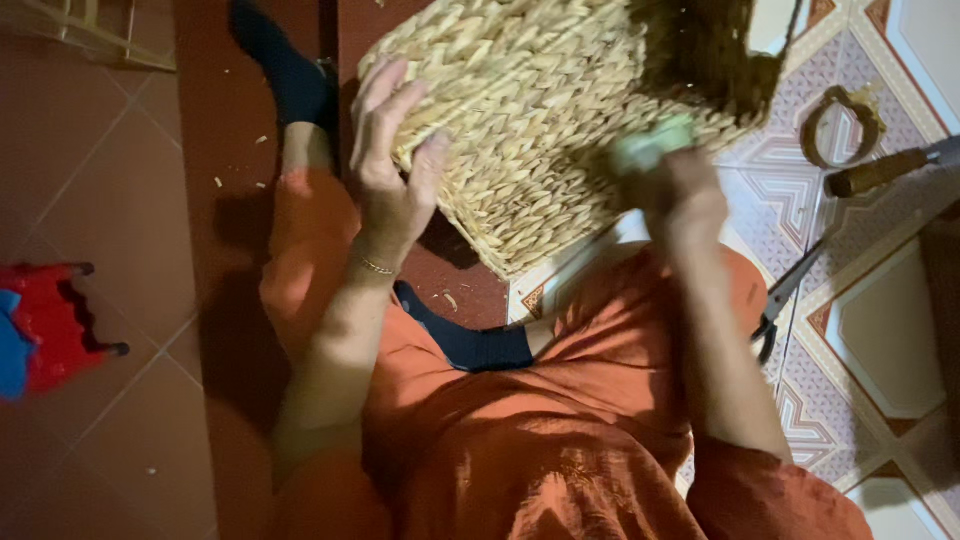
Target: The person wipes the interior and exterior surfaces of a woven basket with a green cloth and uses scissors to trim loose strands. The person rotates the basket to access different sides and continues wiping until the end of the clip.
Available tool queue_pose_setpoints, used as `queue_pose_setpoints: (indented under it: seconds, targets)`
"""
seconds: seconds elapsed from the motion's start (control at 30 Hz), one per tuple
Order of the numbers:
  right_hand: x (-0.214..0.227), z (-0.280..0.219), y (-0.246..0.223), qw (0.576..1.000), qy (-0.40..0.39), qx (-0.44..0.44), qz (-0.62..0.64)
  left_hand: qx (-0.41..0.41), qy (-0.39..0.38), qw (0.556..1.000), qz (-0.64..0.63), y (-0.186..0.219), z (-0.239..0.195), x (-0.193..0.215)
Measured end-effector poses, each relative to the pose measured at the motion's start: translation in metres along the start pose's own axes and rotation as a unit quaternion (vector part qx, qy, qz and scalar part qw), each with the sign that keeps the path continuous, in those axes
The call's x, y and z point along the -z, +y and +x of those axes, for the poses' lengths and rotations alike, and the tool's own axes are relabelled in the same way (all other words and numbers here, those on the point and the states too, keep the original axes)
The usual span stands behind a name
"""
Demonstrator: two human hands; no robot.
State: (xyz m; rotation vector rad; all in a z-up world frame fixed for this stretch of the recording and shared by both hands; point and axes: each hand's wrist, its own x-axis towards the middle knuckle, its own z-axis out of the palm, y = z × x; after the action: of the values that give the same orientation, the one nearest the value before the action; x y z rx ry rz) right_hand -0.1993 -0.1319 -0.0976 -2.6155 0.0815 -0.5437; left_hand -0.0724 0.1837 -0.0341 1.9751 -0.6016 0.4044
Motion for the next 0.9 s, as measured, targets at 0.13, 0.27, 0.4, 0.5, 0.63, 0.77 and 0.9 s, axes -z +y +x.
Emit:
queue_pose_setpoints:
  seconds: [0.13, 0.27, 0.4, 0.5, 0.63, 0.77, 0.9]
  targets:
    - [-0.019, -0.045, -0.073, 0.983, -0.101, 0.087, 0.130, 0.002, 0.002, 1.000, -0.023, 0.001, 0.005, -0.002]
    - [-0.025, -0.068, -0.084, 0.941, -0.201, 0.023, 0.270, 0.011, -0.022, 0.999, -0.030, -0.003, 0.001, 0.005]
    - [0.005, -0.061, -0.015, 0.941, -0.086, -0.127, 0.303, -0.007, -0.039, 0.999, -0.034, -0.018, 0.009, 0.009]
    - [0.035, -0.049, 0.063, 0.901, 0.063, -0.305, 0.301, 0.016, -0.045, 0.997, -0.061, -0.043, 0.026, 0.005]
    - [0.059, -0.047, 0.132, 0.951, 0.194, -0.235, 0.058, 0.248, -0.098, 0.954, -0.135, -0.085, 0.045, 0.016]
    - [0.044, -0.030, 0.124, 0.962, 0.148, -0.231, 0.005, 0.210, -0.131, 0.969, -0.016, -0.131, 0.059, 0.025]
    - [-0.002, 0.022, 0.079, 0.892, -0.017, -0.437, 0.109, 0.292, -0.150, 0.942, 0.073, -0.149, 0.064, 0.016]
